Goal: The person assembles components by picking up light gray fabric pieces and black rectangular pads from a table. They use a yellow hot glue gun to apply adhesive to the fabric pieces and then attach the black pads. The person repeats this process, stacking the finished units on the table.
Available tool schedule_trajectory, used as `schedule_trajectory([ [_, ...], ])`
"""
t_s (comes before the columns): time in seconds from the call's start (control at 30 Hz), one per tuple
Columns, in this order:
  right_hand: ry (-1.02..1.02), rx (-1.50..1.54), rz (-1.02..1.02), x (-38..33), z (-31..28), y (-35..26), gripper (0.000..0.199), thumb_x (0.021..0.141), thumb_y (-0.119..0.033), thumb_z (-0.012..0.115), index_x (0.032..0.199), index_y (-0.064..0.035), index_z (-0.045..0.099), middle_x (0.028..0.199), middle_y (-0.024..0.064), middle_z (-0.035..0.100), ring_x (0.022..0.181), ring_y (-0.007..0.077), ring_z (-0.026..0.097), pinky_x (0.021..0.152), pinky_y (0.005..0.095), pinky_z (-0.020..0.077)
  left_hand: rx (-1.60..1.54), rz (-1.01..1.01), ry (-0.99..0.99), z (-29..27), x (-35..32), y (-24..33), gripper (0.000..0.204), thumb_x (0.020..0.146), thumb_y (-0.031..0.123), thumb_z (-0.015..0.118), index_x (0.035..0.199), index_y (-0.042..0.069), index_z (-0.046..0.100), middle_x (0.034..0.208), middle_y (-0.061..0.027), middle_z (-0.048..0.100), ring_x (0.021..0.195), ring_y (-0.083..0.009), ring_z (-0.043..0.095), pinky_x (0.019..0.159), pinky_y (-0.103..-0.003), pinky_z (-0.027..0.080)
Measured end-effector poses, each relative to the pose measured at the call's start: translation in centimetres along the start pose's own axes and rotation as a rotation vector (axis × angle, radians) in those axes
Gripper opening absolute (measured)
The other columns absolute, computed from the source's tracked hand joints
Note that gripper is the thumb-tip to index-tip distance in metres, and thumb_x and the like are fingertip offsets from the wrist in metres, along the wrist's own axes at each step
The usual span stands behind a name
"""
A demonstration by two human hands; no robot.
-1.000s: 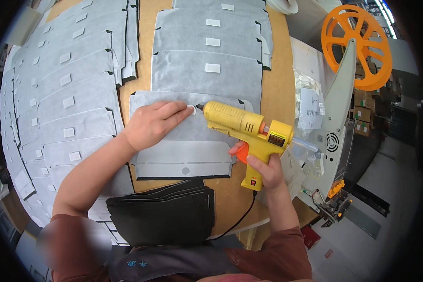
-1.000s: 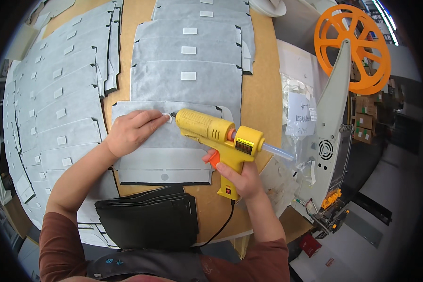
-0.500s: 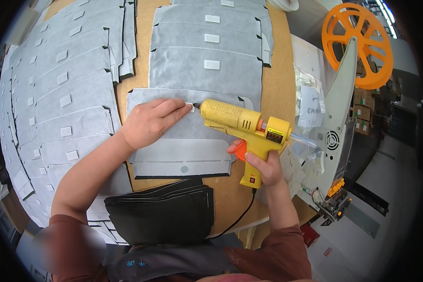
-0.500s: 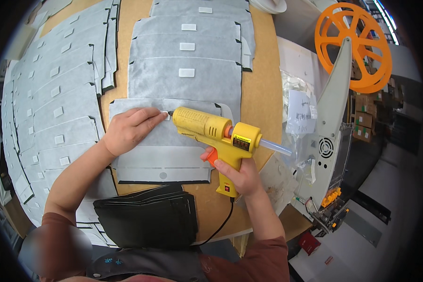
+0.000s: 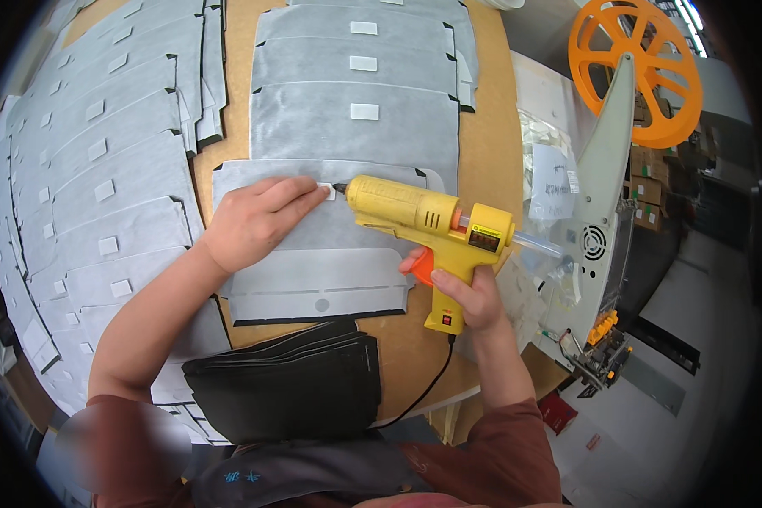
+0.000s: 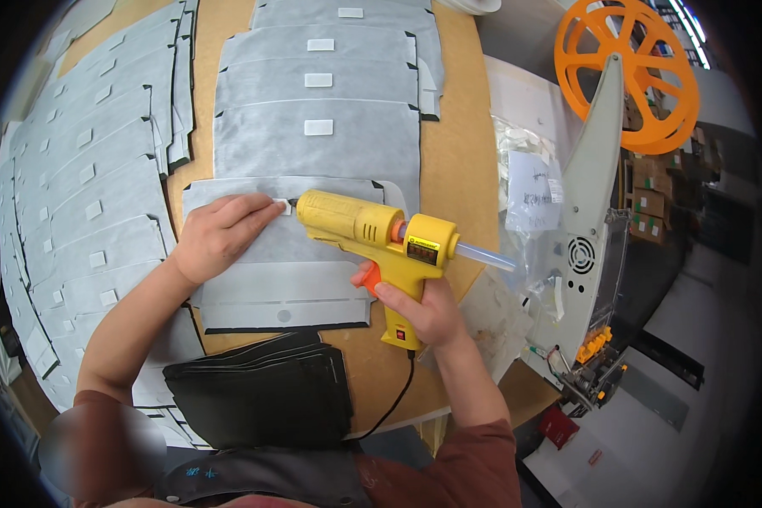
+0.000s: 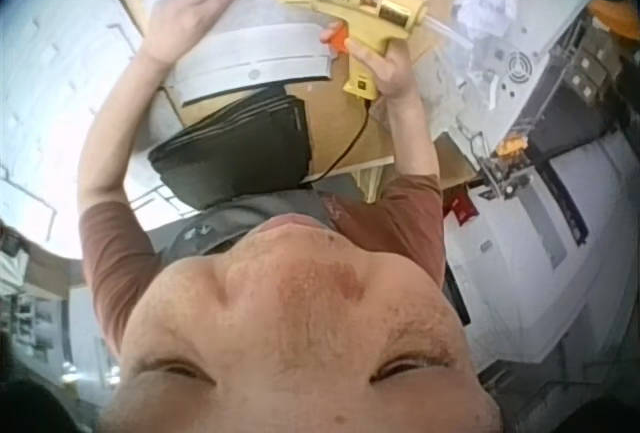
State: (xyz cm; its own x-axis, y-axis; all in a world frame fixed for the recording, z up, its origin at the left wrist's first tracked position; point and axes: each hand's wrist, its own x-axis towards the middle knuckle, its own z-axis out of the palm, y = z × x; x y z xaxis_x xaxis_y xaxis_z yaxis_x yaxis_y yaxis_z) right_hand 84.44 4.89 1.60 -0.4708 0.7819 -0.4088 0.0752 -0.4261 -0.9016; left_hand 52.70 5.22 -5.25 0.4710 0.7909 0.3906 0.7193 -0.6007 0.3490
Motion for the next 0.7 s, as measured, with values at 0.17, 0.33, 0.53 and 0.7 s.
schedule_trajectory([
  [0.17,0.005,-0.022,0.021,0.39,0.01,0.10,0.049,0.088,-0.010,0.060,0.133,0.0038,0.048,0.114,0.0168,0.064,0.108,0.0292,0.066,0.097,0.0431,0.0504,-0.024,-0.011,0.007,-0.11,0.04,0.04,0.042,0.079,0.008,0.063,0.120,0.010,0.070,0.111,-0.0008,0.066,0.091,-0.0158,0.069,0.072,-0.026,0.058],
  [0.33,0.019,-0.002,0.013,0.26,0.01,0.28,0.051,0.087,-0.011,0.061,0.134,0.0037,0.047,0.114,0.0168,0.064,0.107,0.0299,0.066,0.096,0.0438,0.0510,-0.026,-0.005,0.024,-0.23,0.27,0.10,0.041,0.078,0.007,0.064,0.118,0.009,0.071,0.109,-0.0014,0.067,0.090,-0.0163,0.069,0.072,-0.026,0.058],
  [0.53,0.027,0.007,0.009,0.08,-0.02,0.44,0.053,0.086,-0.013,0.061,0.135,0.0038,0.047,0.113,0.0170,0.064,0.107,0.0301,0.066,0.096,0.0439,0.0514,-0.022,-0.001,0.017,-0.26,0.40,0.15,0.038,0.078,0.007,0.064,0.116,0.008,0.071,0.109,-0.0017,0.067,0.090,-0.0166,0.069,0.071,-0.027,0.058],
  [0.7,0.035,0.095,0.011,0.36,0.30,0.36,0.054,0.086,-0.019,0.062,0.133,0.0038,0.048,0.112,0.0181,0.065,0.107,0.0327,0.067,0.093,0.0428,0.0525,-0.035,-0.006,0.031,-0.18,0.06,-0.10,0.039,0.078,0.007,0.065,0.116,0.008,0.071,0.109,-0.0016,0.067,0.088,-0.0162,0.068,0.069,-0.027,0.058],
])
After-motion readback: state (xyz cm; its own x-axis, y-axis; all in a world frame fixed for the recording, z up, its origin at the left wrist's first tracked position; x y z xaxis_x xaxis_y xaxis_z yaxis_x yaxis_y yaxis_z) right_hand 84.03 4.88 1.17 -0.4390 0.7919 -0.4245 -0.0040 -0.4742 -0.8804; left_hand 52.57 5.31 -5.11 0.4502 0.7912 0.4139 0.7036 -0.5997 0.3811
